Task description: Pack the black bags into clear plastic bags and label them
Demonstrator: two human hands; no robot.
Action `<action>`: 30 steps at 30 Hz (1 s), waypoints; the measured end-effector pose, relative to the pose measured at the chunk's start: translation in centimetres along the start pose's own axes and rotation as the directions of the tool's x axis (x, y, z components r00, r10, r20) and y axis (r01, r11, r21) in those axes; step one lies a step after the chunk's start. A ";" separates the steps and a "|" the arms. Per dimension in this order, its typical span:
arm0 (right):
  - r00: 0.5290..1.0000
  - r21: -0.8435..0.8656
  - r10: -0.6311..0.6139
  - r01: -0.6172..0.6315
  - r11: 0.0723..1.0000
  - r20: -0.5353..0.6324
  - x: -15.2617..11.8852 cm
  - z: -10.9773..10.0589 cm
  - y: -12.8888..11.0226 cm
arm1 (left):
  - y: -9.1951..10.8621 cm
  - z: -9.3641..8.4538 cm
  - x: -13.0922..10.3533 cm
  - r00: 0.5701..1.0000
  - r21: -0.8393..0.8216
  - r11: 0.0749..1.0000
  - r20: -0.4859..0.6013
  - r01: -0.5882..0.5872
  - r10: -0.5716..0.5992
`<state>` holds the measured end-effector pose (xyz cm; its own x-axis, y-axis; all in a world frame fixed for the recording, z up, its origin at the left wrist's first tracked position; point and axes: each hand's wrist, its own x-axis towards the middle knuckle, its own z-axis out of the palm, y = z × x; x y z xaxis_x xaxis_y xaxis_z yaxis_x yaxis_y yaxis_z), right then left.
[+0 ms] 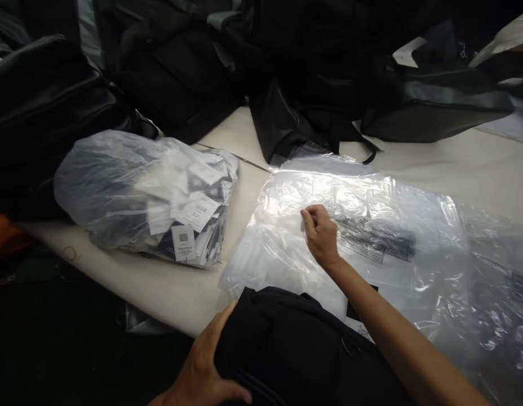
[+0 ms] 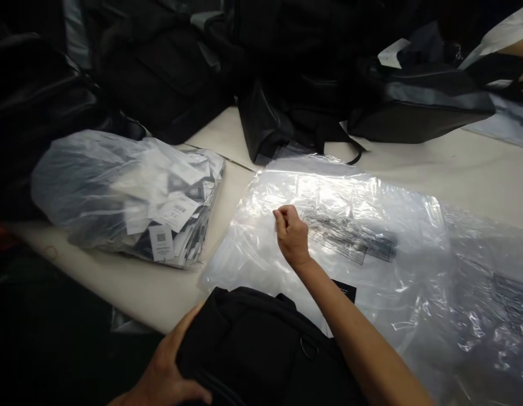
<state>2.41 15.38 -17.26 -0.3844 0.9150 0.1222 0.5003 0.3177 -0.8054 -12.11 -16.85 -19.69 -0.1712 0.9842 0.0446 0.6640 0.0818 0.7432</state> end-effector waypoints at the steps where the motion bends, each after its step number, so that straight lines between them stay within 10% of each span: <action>1: 0.995 -0.015 -0.012 0.013 1.000 0.097 0.7 -0.2 0.1 | 0.0 0.1 0.1 1.000 0.003 1.000 -0.004 0.003 -0.003; 4: 0.948 0.008 -0.033 0.033 0.999 0.317 1.2 -1.7 0.8 | -0.3 0.3 0.2 1.000 0.003 1.000 -0.002 0.030 -0.030; 9: 0.928 -0.011 -0.195 0.209 0.978 0.319 -2.7 -3.2 1.6 | -0.4 0.5 0.9 0.999 -0.067 0.997 0.023 0.040 -0.039; 19: 0.764 -0.442 -0.413 0.632 0.637 0.496 -1.0 5.0 2.7 | -0.4 0.7 1.0 0.994 -0.095 0.991 0.047 0.099 -0.095; 24: 0.874 -0.078 -0.189 0.249 0.965 0.448 -2.5 4.8 1.5 | 0.5 0.2 2.2 0.996 -0.137 0.988 0.067 0.064 -0.056; 27: 0.823 0.172 -0.044 -0.066 0.983 0.566 -3.9 3.7 -0.4 | 0.9 0.0 3.6 0.992 -0.189 0.979 0.106 0.081 -0.062; 30: 0.859 0.049 -0.019 -0.007 0.999 0.512 -4.1 3.3 -1.5 | 1.0 0.0 4.7 0.988 -0.247 0.965 0.148 0.086 -0.050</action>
<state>0.70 10.31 -18.43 -0.7368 0.6526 -0.1764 0.4644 0.2990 -0.8336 -12.24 -12.17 -18.79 -0.0946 0.9913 -0.0919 0.4467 0.1248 0.8859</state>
